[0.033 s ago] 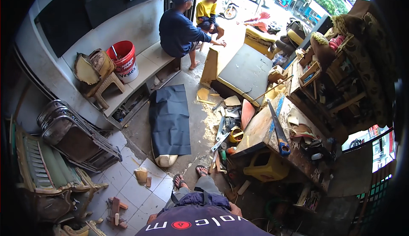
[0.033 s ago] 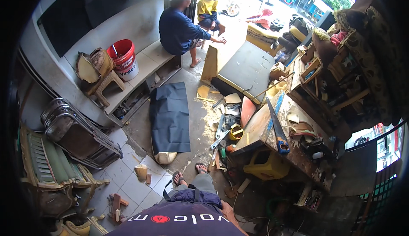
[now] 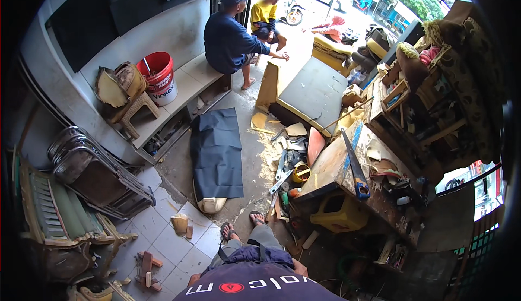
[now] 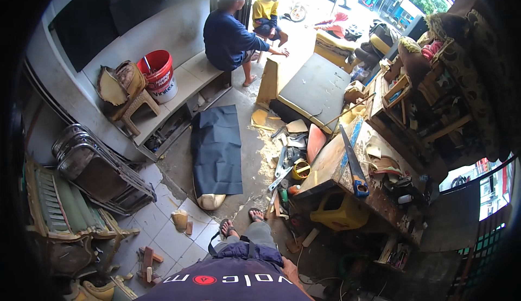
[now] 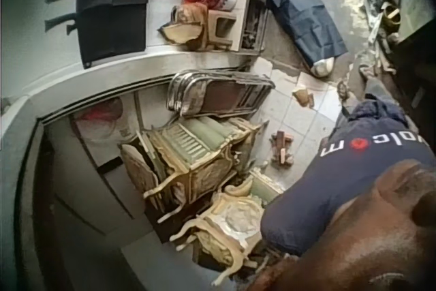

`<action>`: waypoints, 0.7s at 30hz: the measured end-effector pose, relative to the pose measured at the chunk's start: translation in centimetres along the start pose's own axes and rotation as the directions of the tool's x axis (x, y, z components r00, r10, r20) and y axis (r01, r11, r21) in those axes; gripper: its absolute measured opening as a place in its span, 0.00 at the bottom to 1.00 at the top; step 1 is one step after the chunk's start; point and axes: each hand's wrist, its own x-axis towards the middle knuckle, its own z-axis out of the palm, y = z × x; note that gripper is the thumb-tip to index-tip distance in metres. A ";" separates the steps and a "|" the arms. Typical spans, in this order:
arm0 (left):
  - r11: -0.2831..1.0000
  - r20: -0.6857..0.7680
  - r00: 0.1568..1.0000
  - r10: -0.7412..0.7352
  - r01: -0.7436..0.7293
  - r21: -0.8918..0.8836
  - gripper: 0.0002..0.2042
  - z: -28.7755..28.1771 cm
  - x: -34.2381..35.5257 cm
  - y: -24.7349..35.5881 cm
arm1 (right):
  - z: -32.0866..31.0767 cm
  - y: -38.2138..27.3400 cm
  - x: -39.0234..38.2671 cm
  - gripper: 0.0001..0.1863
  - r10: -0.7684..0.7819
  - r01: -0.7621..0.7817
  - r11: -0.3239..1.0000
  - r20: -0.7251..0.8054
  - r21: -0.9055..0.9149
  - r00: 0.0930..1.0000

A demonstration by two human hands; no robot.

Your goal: The person shapes a piece of foam for a seat by using a large blade to shave down the sides and edges, then unrolls and positions a piece of black fabric over the foam.

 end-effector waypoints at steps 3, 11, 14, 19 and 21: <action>1.000 0.011 1.000 0.006 -0.006 -0.010 0.18 1.0 0.1 -0.4 | 1.4 2.6 -0.8 0.25 0.191 -0.200 0.979 -0.163 -0.040 0.968; 1.000 0.034 0.999 0.006 -0.005 -0.014 0.17 2.3 0.3 -0.6 | 0.4 3.2 -1.8 0.22 0.310 -0.305 0.951 -0.169 0.056 0.936; 1.000 0.028 1.000 0.002 -0.002 -0.013 0.17 1.8 0.0 -0.5 | -2.3 -1.3 -2.9 0.19 0.284 -0.289 0.939 0.056 0.185 0.957; 1.000 0.041 0.999 0.008 -0.009 0.015 0.16 1.9 -0.2 -0.4 | -7.9 -10.0 -2.8 0.24 0.085 -0.199 0.960 0.472 0.198 0.878; 0.999 0.059 0.998 0.010 -0.013 0.040 0.16 1.9 -0.2 0.0 | -8.1 -10.7 -1.5 0.28 0.037 -0.158 0.978 0.629 0.138 0.777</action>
